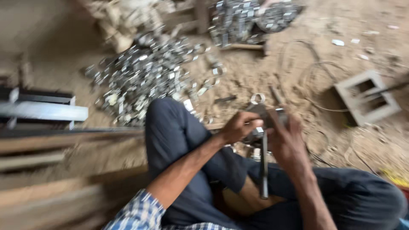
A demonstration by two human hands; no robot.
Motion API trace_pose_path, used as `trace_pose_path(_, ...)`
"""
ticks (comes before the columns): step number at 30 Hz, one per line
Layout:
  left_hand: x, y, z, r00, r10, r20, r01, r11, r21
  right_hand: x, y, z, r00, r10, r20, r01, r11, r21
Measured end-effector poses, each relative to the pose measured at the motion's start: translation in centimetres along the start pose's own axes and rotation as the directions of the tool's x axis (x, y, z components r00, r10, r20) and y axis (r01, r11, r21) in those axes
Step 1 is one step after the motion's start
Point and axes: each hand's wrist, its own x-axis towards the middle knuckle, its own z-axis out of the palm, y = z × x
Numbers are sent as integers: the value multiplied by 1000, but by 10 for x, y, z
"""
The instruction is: The person sits on the floor and repeatedly hammers small metal parts using a hammer and a metal die. They pick up individual pieces, place them on the die, and strike them with the hammer to shape or flatten them.
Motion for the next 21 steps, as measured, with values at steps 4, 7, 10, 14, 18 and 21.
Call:
trace_pose_path(4,-5,14,-6,999,-17,-36,16,999,-47,-3,-7,0,939,-300,-171,293,954,-61)
trace_pose_path(7,-4,24,-6,998,37,-54,-41,997,-66,-7,-8,4,923,-336,-186,303,935,-185)
trace_pose_path(10,1,25,-8,999,-43,-15,44,999,25,1,1,11,934,-269,-233,237,959,-157)
trace_pose_path(14,-5,25,-11,997,-74,-10,75,997,29,2,10,14,936,-311,-168,281,943,-178)
trace_pose_path(18,-3,14,-3,991,125,-42,-123,992,37,4,13,9,968,-120,-222,110,992,-58)
trace_pose_path(21,-5,4,-8,993,115,-41,-112,992,54,-5,6,19,952,-294,-84,270,937,-221)
